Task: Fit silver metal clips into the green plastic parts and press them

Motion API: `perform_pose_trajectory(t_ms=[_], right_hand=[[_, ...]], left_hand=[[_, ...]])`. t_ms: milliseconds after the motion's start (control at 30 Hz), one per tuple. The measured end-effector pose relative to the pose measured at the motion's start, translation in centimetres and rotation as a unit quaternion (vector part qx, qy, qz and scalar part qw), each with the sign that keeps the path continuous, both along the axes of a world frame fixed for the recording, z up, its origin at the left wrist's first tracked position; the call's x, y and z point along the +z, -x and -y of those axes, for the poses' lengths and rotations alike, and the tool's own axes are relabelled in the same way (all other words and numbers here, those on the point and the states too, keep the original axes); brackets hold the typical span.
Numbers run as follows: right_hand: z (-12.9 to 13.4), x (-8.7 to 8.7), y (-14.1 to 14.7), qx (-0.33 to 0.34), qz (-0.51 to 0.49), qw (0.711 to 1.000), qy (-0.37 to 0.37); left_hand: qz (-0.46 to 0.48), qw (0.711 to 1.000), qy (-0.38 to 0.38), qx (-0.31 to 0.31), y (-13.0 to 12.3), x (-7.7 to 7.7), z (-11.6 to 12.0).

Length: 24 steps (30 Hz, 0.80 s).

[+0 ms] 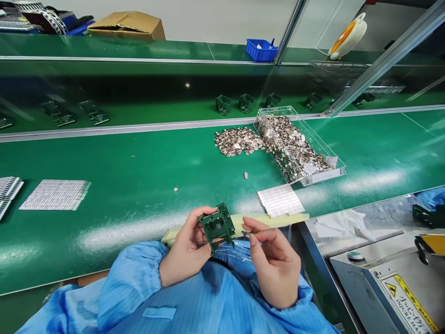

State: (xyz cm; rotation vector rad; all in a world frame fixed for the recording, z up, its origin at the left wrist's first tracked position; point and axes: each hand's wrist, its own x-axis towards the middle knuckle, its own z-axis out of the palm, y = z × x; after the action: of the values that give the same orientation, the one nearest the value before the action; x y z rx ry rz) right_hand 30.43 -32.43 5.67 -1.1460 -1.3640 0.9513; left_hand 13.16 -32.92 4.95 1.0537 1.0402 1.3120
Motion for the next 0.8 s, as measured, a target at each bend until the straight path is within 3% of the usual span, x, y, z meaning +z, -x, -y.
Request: perform_pose_trajectory(t_ms=[167,267,400,800], right_hand=[[0.0,0.0,-0.7,0.016,0.092,0.995,-0.027],[-0.5,0.7,-0.7,0.072,0.164,0.981,-0.077],[-1.0,1.3,-0.9,0.137,0.190,0.965,-0.118],[-1.0,0.1,0.1,0.068,0.141,0.987,-0.045]], left_hand=[[-0.005,1.000,0.002,0.008,-0.2,0.0,-0.1],[0.002,1.000,0.014,0.000,-0.3,-0.2,-0.1],[0.004,1.000,0.023,-0.010,-0.2,-0.5,-0.2],[-0.080,0.992,-0.046,-0.083,-0.1,-0.5,0.1]])
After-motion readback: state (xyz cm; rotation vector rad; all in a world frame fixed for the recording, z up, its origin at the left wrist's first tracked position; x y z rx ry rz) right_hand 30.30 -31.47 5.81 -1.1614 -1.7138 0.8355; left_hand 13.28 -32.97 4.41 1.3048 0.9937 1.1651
